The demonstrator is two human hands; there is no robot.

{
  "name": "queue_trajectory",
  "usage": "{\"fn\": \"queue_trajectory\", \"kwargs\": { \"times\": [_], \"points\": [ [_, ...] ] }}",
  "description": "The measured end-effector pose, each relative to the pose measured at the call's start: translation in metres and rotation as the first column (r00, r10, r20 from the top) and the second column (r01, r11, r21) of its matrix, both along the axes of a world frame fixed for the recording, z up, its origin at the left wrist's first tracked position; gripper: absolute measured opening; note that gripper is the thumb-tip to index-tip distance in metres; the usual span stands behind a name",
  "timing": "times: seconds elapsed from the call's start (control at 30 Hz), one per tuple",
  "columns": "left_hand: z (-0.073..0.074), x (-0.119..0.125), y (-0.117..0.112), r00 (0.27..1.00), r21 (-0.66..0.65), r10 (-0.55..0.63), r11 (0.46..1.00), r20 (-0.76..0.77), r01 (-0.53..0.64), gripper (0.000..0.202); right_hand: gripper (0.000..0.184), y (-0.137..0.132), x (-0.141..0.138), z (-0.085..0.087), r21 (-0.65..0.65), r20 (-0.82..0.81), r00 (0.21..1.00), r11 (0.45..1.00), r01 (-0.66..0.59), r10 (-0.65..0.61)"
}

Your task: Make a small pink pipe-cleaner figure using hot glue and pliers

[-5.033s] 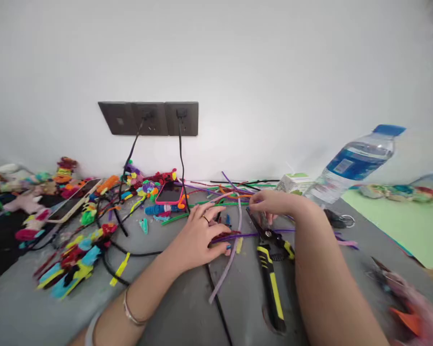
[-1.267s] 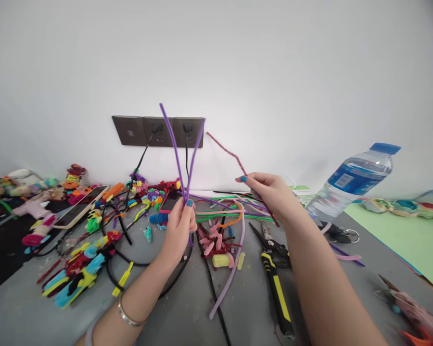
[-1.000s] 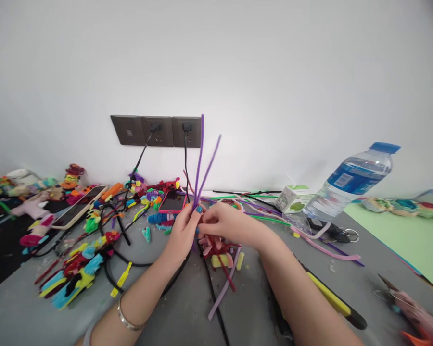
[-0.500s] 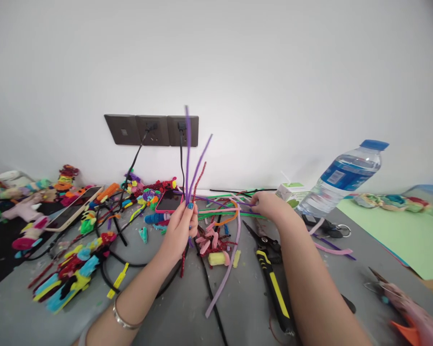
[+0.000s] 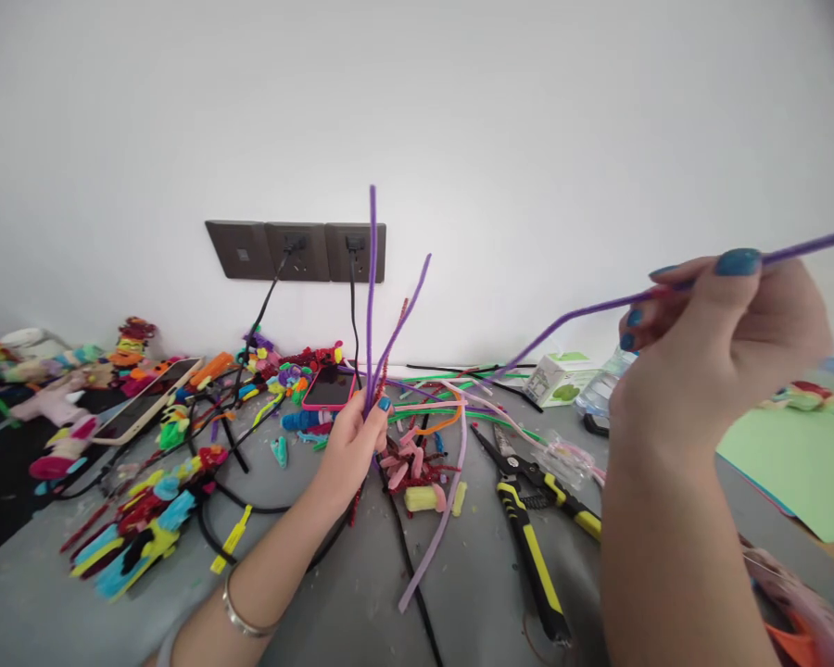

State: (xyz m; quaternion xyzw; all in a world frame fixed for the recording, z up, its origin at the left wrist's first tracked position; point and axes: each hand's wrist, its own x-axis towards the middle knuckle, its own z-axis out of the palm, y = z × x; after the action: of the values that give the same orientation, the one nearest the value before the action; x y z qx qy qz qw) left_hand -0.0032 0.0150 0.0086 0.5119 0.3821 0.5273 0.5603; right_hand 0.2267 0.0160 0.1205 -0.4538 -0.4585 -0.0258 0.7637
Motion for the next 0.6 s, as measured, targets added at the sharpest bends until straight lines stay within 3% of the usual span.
{"fn": "queue_trajectory", "kwargs": {
  "times": [0.07,0.1,0.17,0.23,0.27,0.3,0.37,0.47,0.53,0.57,0.6],
  "points": [
    [0.0,-0.001,0.0,1.0,0.015,-0.026,1.0,0.008,0.026,0.045,0.028,0.009,0.005,-0.005,-0.092,-0.122,0.964,0.964,-0.249,0.238],
    [0.0,-0.001,-0.001,0.999,0.018,-0.05,0.999,0.016,0.05,0.045,0.027,0.014,0.005,-0.008,-0.184,-0.172,0.912,0.897,-0.402,0.373],
    [0.002,-0.001,-0.003,0.994,0.012,-0.103,0.995,0.021,0.103,0.046,0.029,0.02,-0.001,-0.015,-0.393,-0.269,0.751,0.643,-0.658,0.603],
    [0.004,0.0,-0.006,0.988,0.003,-0.153,0.988,0.0,0.153,0.047,0.034,0.024,-0.016,-0.022,-0.528,-0.363,0.584,0.356,-0.771,0.726],
    [0.006,0.001,-0.007,0.984,-0.003,-0.18,0.984,-0.021,0.18,0.047,0.035,0.025,-0.025,-0.025,-0.56,-0.402,0.528,0.256,-0.788,0.748],
    [0.007,0.002,-0.008,0.979,-0.013,-0.201,0.98,-0.045,0.2,0.047,0.034,0.026,-0.034,-0.028,-0.574,-0.431,0.497,0.197,-0.795,0.753],
    [0.007,0.003,-0.01,0.973,-0.042,-0.213,0.977,-0.085,0.21,0.043,0.031,0.029,-0.044,-0.032,-0.589,-0.454,0.503,0.176,-0.789,0.735],
    [0.003,0.003,-0.008,0.98,-0.079,-0.178,0.982,-0.092,0.171,0.042,0.031,0.035,-0.037,-0.038,-0.696,-0.331,0.672,0.309,-0.648,0.662],
    [0.0,0.002,-0.005,0.983,-0.09,-0.173,0.982,-0.063,0.167,0.043,0.034,0.04,-0.02,-0.045,-0.854,-0.075,0.806,0.379,-0.356,0.587],
    [-0.001,0.002,-0.004,0.983,-0.096,-0.176,0.98,-0.042,0.172,0.043,0.032,0.043,-0.01,-0.051,-0.925,0.089,0.825,0.354,-0.139,0.557],
    [-0.002,0.001,-0.003,0.984,-0.102,-0.176,0.98,-0.019,0.173,0.044,0.03,0.046,-0.001,-0.057,-0.96,0.217,0.8,0.273,0.069,0.559]
  ]
}}
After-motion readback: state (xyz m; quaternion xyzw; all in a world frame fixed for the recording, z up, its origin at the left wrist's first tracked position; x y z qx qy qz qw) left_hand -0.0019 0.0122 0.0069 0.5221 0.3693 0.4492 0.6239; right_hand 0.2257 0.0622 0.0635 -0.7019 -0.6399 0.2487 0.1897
